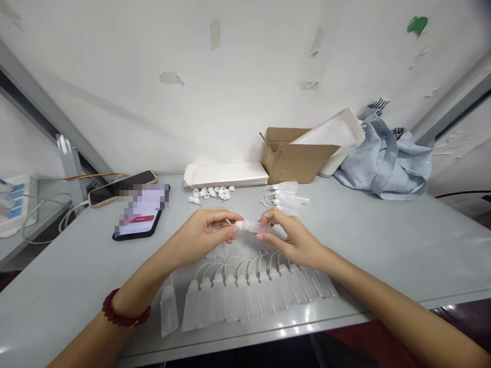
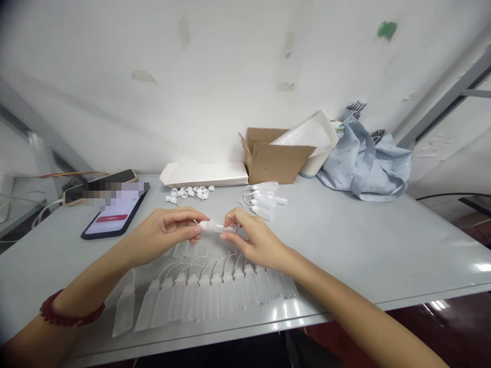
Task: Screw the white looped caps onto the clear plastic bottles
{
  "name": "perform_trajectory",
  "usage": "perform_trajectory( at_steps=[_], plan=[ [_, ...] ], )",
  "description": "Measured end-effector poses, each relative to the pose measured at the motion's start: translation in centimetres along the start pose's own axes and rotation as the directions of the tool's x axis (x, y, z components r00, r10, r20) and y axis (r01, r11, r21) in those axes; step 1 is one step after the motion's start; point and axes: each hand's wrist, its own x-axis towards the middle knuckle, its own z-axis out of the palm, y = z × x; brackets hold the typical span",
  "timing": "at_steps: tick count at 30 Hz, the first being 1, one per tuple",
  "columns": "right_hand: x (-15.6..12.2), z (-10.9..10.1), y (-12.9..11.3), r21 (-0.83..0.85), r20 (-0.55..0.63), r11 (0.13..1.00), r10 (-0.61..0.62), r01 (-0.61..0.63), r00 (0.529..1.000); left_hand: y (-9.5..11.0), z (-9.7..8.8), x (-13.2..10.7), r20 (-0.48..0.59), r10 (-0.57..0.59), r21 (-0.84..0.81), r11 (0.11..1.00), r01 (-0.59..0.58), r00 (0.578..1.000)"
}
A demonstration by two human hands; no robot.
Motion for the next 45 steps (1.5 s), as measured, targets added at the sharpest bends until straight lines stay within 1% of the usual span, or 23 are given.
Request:
perform_trajectory(
  at_steps=[5,10,13,15,17,21,23,24,26,29,35,38,42,43,45],
  plan=[
    [0.0,0.1,0.3,-0.032,0.006,0.996,-0.088,0.088,0.996,0.1,0.1,0.0,0.072,0.011,-0.027,1.0,-0.009,0.997],
    [-0.1,0.3,0.4,-0.099,0.017,0.98,-0.169,0.17,0.985,0.0,0.4,0.1,0.094,-0.058,-0.095,0.993,0.067,0.994],
    [-0.2,0.4,0.5,-0.116,-0.001,0.976,-0.184,0.183,0.983,0.0,0.5,0.2,0.15,-0.097,-0.135,0.984,0.118,0.984],
    [-0.3,0.5,0.6,-0.111,-0.003,0.979,-0.173,0.172,0.985,0.0,0.5,0.2,0.179,-0.111,-0.129,0.982,0.135,0.978],
    [-0.3,0.5,0.6,-0.095,0.008,0.984,-0.15,0.15,0.989,0.0,0.6,0.2,0.178,-0.101,-0.097,0.988,0.12,0.979],
    [-0.4,0.6,0.3,-0.019,0.052,0.998,-0.056,0.057,0.997,-0.2,0.9,0.0,0.073,-0.006,-0.029,1.0,0.009,0.997],
    [-0.4,0.6,0.0,0.039,0.063,0.999,-0.006,0.004,0.998,-0.3,1.0,-0.1,0.022,0.047,-0.02,0.999,-0.047,0.999],
    [-0.4,0.5,-0.1,0.064,0.063,0.998,0.013,-0.017,0.998,-0.2,1.0,-0.1,0.008,0.06,-0.025,0.998,-0.06,0.998],
    [-0.4,0.4,-0.1,0.101,0.06,0.994,0.035,-0.041,0.998,-0.1,1.0,-0.2,-0.001,0.045,-0.054,0.998,-0.045,0.999],
    [-0.3,0.4,-0.1,0.118,0.052,0.992,0.03,-0.036,0.998,0.2,1.0,-0.2,0.017,-0.011,-0.075,0.997,0.012,1.0],
    [-0.4,0.4,-0.3,0.095,0.056,0.995,-0.001,-0.004,0.998,0.1,1.1,0.1,0.07,-0.051,0.003,0.999,0.051,0.996],
    [-0.4,0.4,-0.4,0.113,0.076,0.993,0.013,-0.022,0.997,0.1,1.0,0.0,0.088,0.008,-0.003,1.0,-0.007,0.996],
    [-0.4,0.2,-0.5,0.146,0.094,0.988,0.03,-0.043,0.995,0.1,0.7,-0.2,0.061,0.114,0.021,0.993,-0.115,0.992],
    [-0.3,0.1,-0.4,0.152,0.094,0.987,0.029,-0.043,0.995,0.1,0.7,-0.2,0.059,0.117,0.026,0.993,-0.119,0.991],
    [-0.3,0.1,-0.3,0.164,0.09,0.986,0.025,-0.04,0.996,0.1,0.7,-0.3,0.063,0.088,0.013,0.996,-0.09,0.994]
  ],
)
